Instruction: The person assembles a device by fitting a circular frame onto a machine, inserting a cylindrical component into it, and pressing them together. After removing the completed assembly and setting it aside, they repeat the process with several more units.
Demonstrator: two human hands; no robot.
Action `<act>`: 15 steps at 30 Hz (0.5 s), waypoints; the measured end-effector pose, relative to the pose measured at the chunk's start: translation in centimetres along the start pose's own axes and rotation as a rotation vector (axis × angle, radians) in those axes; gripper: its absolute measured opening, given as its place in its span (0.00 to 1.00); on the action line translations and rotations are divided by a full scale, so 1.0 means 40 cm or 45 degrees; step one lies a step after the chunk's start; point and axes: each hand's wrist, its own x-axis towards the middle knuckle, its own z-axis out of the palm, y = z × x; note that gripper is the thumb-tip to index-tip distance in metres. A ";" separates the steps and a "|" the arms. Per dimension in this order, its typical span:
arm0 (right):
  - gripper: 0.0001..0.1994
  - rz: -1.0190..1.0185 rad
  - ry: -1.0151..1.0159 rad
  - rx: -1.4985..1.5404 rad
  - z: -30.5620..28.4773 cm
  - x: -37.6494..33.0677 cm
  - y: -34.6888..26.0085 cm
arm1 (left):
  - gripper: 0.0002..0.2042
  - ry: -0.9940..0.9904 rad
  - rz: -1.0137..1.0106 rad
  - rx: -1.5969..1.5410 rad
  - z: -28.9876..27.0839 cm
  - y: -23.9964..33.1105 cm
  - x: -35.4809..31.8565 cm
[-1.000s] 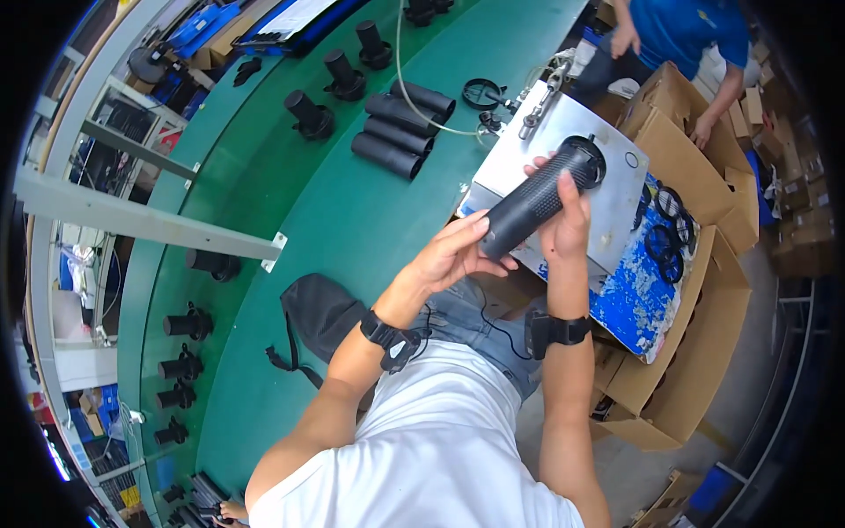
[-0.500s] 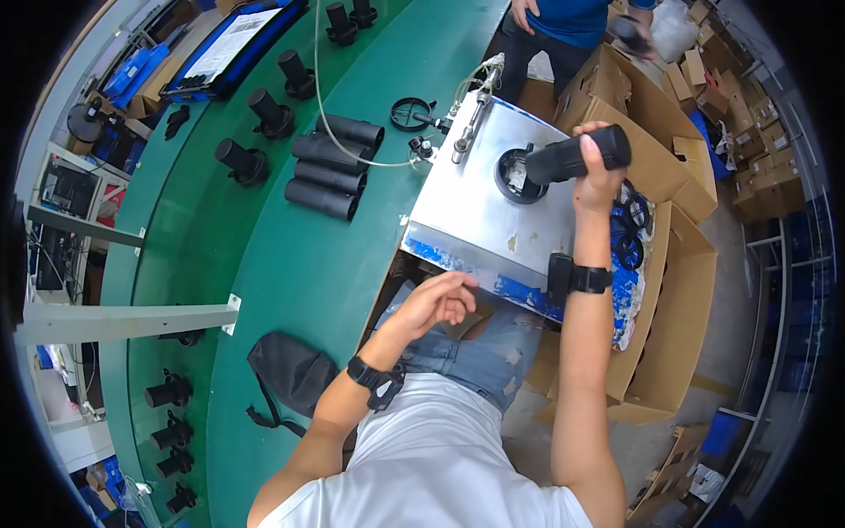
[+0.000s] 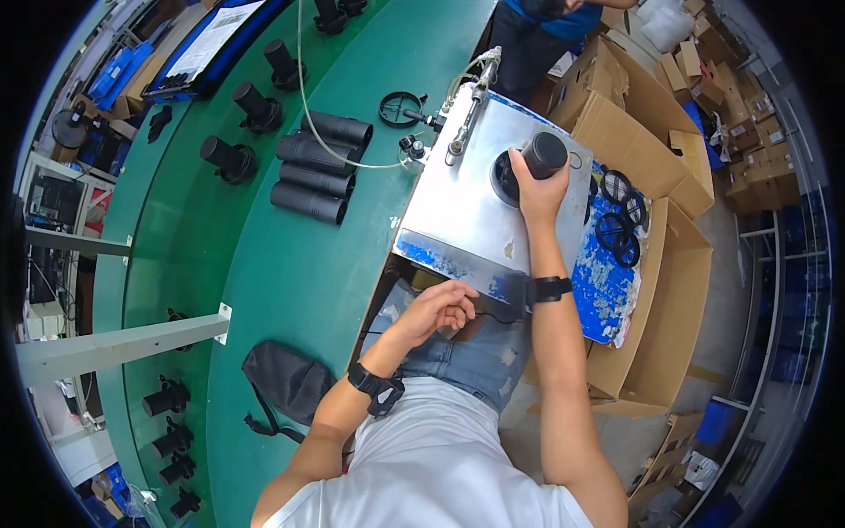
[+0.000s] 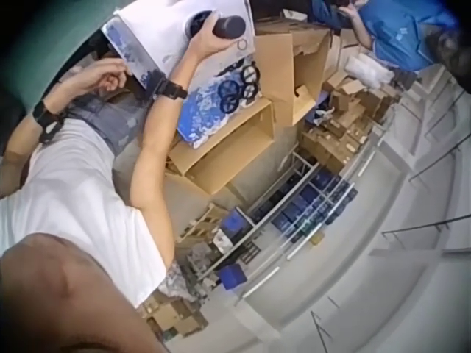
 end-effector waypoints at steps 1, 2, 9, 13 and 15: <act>0.19 -0.005 -0.001 -0.008 -0.031 0.016 0.006 | 0.13 -0.008 0.001 -0.005 0.009 0.002 -0.002; 0.20 0.129 -0.249 0.188 -0.065 0.039 0.009 | 0.13 -0.012 -0.004 0.039 0.019 0.007 -0.007; 0.17 -0.132 -0.377 0.156 -0.052 0.047 0.006 | 0.11 0.058 0.093 0.069 -0.005 0.022 -0.052; 0.15 -0.118 -0.223 0.198 -0.043 0.045 0.024 | 0.12 0.088 0.242 0.161 0.029 0.109 -0.036; 0.15 -0.108 -0.312 0.314 -0.042 0.063 -0.008 | 0.12 0.098 0.321 0.246 0.055 0.188 -0.054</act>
